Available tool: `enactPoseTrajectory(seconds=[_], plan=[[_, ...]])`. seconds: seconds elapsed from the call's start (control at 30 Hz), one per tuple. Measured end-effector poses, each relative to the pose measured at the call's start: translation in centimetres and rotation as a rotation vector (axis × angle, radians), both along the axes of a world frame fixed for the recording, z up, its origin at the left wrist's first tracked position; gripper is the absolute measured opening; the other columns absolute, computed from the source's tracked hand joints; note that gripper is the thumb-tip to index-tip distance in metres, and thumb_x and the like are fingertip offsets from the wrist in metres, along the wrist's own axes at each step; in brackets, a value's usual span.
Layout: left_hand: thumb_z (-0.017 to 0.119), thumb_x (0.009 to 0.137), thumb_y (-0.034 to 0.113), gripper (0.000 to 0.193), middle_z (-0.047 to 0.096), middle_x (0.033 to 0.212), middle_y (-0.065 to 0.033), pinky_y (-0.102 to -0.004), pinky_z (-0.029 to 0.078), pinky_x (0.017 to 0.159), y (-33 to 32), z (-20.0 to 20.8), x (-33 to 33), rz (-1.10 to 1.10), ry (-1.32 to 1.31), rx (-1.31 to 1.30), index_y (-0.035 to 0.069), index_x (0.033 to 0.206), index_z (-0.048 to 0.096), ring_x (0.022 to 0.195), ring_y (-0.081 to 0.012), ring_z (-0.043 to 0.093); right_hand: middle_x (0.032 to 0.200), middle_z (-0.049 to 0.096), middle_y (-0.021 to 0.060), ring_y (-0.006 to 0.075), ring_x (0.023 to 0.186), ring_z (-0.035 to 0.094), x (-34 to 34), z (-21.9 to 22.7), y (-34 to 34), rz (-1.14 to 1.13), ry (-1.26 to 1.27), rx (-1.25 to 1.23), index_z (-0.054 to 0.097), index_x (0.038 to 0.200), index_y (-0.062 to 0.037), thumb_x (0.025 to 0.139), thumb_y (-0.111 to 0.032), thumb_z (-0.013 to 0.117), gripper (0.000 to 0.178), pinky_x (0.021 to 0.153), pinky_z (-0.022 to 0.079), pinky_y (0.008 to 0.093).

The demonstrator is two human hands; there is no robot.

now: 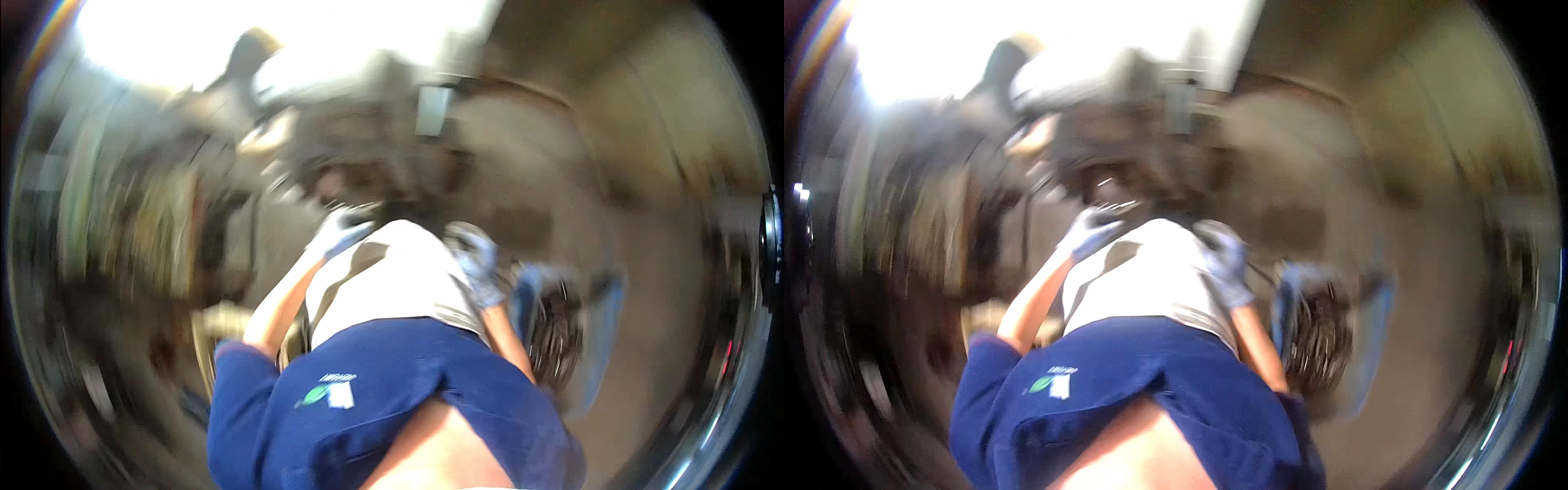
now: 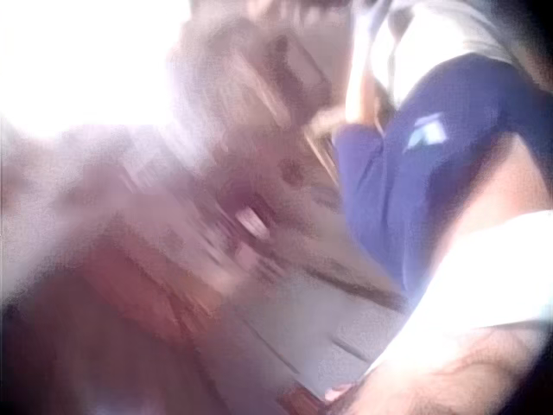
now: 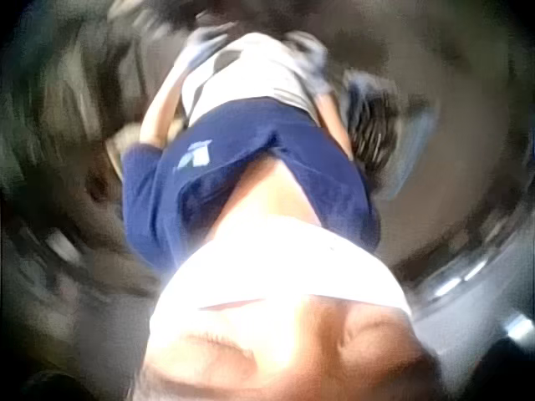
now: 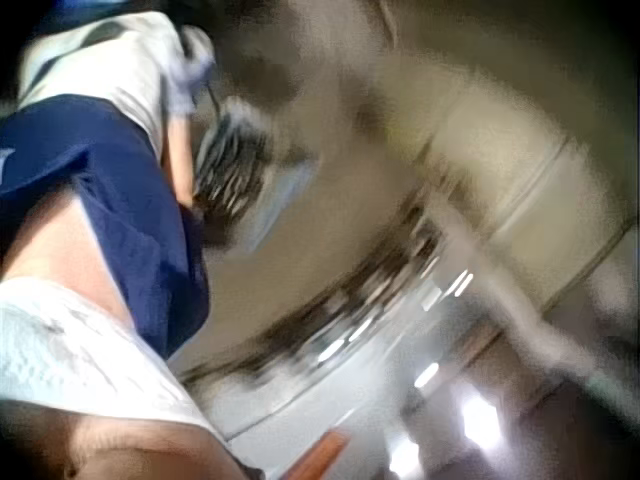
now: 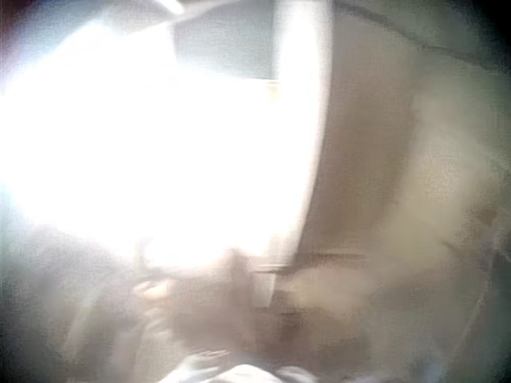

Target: The person holds small metal tubes and presses them against a rotating bench grinder wheel to smooth the ends, repeating this for multiple pieces from a bin.

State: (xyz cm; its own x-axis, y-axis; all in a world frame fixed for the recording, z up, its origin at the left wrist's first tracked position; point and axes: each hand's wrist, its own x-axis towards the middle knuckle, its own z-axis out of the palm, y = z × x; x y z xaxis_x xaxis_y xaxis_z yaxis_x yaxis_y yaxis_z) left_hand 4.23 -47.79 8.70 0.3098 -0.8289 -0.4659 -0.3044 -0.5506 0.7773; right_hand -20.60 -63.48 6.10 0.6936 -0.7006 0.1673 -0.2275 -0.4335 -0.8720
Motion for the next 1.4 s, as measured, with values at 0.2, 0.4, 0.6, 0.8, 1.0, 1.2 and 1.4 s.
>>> enactPoseTrajectory(seconds=[0.2, 0.4, 0.6, 0.8, 1.0, 1.2, 1.4], plan=[[0.058, 0.079, 0.025, 0.027, 0.067, 0.086, -0.0151, -0.0362, 0.049, 0.075, 14.5, -0.2, -0.7, 0.700, -0.288, -0.060, 0.003, 0.090, 0.068, 0.080, -0.0271, 0.065, 0.098, 0.064, 0.0125, 0.0174, 0.084, 0.062, 3.5, -5.0, -0.2, 0.309, -0.099, 0.709, 0.062, 0.103, 0.0081, 0.091, -0.012, 0.057, 0.024, 0.079, 0.053, 0.0306], [0.058, 0.082, 0.015, 0.019, 0.069, 0.078, -0.0089, -0.0280, 0.051, 0.064, 32.5, -1.4, -9.2, 1.387, -0.297, -0.057, 0.001, 0.090, 0.068, 0.065, -0.0152, 0.065, 0.099, 0.064, 0.0130, 0.0190, 0.085, 0.063, 5.6, -0.6, -0.2, 0.486, 0.225, 0.643, 0.061, 0.103, 0.0077, 0.094, -0.021, 0.052, 0.032, 0.079, 0.053, 0.0319], [0.064, 0.082, 0.012, 0.018, 0.068, 0.077, -0.0077, -0.0251, 0.051, 0.057, 45.7, -7.4, -14.8, 1.968, -0.219, -0.138, 0.000, 0.095, 0.067, 0.060, -0.0133, 0.063, 0.098, 0.064, 0.0125, 0.0197, 0.089, 0.062, 8.0, 0.5, 0.2, 0.549, 0.323, 0.576, 0.061, 0.105, 0.0055, 0.094, -0.029, 0.053, 0.037, 0.083, 0.051, 0.0321], [0.065, 0.081, 0.016, 0.017, 0.068, 0.075, -0.0077, -0.0283, 0.051, 0.059, 47.0, -10.6, -14.0, 1.895, -0.155, 0.140, 0.004, 0.092, 0.068, 0.060, -0.0147, 0.064, 0.099, 0.064, 0.0133, 0.0189, 0.091, 0.061, 9.6, -0.5, 0.4, 0.584, 0.452, 0.562, 0.060, 0.106, 0.0044, 0.094, -0.033, 0.052, 0.040, 0.084, 0.050, 0.0297], [0.063, 0.078, 0.024, 0.027, 0.066, 0.099, -0.0180, -0.0373, 0.048, 0.085, 45.7, -11.5, -9.1, 1.574, -0.282, 0.613, 0.007, 0.098, 0.068, 0.096, -0.0292, 0.062, 0.088, 0.065, 0.0105, 0.0172, 0.082, 0.062, 9.1, -0.7, 1.3, 0.499, 0.449, 0.551, 0.064, 0.099, 0.0032, 0.091, -0.029, 0.059, 0.034, 0.078, 0.051, 0.0279], [0.057, 0.080, 0.010, 0.020, 0.065, 0.104, -0.0166, -0.0432, 0.051, 0.080, 43.5, -14.0, -6.4, 1.345, -0.320, 0.975, 0.007, 0.096, 0.069, 0.099, -0.0325, 0.062, 0.087, 0.065, 0.0091, 0.0159, 0.080, 0.060, 8.3, 0.1, 1.5, 0.509, 0.416, 0.492, 0.065, 0.098, 0.0036, 0.090, -0.027, 0.060, 0.032, 0.075, 0.051, 0.0279], [0.056, 0.080, 0.009, 0.020, 0.065, 0.101, -0.0171, -0.0428, 0.051, 0.079, 43.3, -13.9, -6.3, 1.399, -0.407, 0.990, 0.007, 0.095, 0.068, 0.096, -0.0331, 0.063, 0.086, 0.065, 0.0085, 0.0147, 0.077, 0.060, 7.3, -0.6, 0.6, 0.501, 0.388, 0.484, 0.065, 0.099, 0.0046, 0.090, -0.023, 0.060, 0.029, 0.073, 0.051, 0.0274]])
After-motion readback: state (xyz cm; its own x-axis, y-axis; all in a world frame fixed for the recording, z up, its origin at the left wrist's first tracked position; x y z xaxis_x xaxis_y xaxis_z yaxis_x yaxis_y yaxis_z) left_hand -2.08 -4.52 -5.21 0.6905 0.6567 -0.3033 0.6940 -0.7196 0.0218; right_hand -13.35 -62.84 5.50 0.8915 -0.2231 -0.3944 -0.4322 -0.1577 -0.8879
